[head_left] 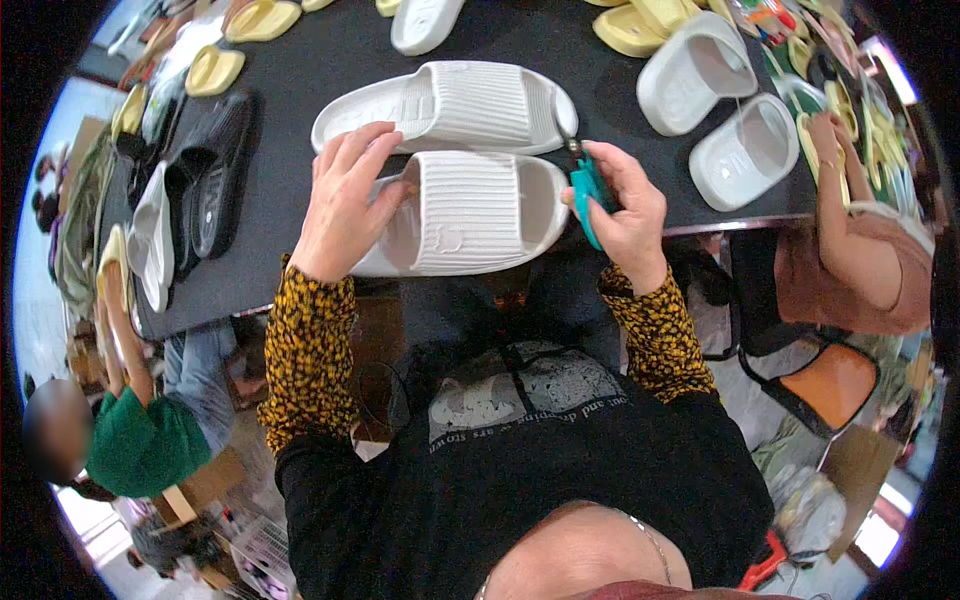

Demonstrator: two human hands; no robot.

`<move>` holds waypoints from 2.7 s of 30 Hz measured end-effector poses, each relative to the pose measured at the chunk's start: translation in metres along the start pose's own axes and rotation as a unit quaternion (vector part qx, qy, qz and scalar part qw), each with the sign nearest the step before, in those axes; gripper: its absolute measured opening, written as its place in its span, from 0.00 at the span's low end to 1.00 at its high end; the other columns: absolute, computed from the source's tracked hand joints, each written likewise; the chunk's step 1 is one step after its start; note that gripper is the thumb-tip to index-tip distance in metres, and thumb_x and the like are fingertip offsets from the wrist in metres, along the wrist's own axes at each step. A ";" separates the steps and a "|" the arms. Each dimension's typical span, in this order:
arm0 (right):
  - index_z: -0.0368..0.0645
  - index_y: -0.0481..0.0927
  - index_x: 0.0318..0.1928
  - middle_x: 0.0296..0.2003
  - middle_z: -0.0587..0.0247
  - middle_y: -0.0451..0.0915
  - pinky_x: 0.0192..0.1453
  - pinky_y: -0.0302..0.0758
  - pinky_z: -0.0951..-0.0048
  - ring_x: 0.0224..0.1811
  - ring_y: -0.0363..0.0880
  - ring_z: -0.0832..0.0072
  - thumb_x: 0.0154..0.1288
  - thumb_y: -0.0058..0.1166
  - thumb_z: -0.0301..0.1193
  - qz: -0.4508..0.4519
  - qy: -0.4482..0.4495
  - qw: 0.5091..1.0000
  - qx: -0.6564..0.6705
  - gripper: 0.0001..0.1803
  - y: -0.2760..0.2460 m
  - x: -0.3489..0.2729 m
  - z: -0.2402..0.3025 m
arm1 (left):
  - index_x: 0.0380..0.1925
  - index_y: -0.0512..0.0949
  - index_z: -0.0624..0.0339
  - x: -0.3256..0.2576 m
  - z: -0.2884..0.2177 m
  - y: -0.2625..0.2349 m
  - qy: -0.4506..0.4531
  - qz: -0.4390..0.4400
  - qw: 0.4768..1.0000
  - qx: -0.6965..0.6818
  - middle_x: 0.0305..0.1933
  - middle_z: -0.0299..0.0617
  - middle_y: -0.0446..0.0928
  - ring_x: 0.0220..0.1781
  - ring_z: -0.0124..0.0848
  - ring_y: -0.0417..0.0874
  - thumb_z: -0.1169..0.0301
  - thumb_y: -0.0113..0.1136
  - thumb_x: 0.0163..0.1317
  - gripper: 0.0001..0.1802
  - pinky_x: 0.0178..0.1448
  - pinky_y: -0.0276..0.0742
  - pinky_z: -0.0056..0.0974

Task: Trim excess plastic materials and loose threads from manufactured sandals using small snips.

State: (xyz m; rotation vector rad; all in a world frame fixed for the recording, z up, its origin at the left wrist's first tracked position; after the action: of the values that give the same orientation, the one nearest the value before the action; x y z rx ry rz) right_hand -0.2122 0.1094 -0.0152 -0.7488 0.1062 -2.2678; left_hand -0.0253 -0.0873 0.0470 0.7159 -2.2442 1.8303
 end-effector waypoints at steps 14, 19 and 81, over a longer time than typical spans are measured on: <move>0.38 0.75 0.53 0.39 0.61 0.81 0.46 0.77 0.76 0.40 0.80 0.79 0.52 0.68 0.25 -0.014 -0.007 0.998 0.057 0.26 -0.012 -0.001 0.004 | 0.33 0.73 0.67 0.008 -0.020 0.006 0.028 -0.075 0.997 0.003 0.36 0.51 0.75 0.39 0.51 0.73 0.78 0.58 0.48 0.10 0.47 0.69 0.48; 0.39 0.74 0.53 0.41 0.63 0.80 0.49 0.74 0.77 0.42 0.78 0.81 0.51 0.68 0.24 0.067 0.059 0.990 0.112 0.27 -0.012 -0.020 0.020 | 0.33 0.72 0.68 -0.019 -0.025 -0.023 -0.015 -0.190 0.975 0.112 0.36 0.55 0.74 0.37 0.53 0.72 0.74 0.58 0.49 0.12 0.49 0.68 0.49; 0.38 0.70 0.54 0.48 0.53 0.75 0.42 0.79 0.70 0.43 0.79 0.67 0.55 0.61 0.27 0.197 0.080 0.977 0.005 0.25 0.002 0.008 0.072 | 0.35 0.82 0.60 -0.066 -0.066 -0.006 0.041 -0.247 0.961 0.116 0.41 0.46 0.79 0.40 0.41 0.77 0.73 0.59 0.37 0.19 0.44 0.67 0.42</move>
State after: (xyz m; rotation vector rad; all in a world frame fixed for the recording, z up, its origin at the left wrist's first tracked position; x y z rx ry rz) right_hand -0.1765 0.1129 0.0483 -0.4881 0.2936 -1.9419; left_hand 0.0236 -0.0074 0.0406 1.0986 -1.6159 1.8307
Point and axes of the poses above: each hand's wrist, its own x-axis towards the middle knuckle, its own y-axis out of the palm, z = x × y, the point moved 5 cm from there along x, towards the middle knuckle
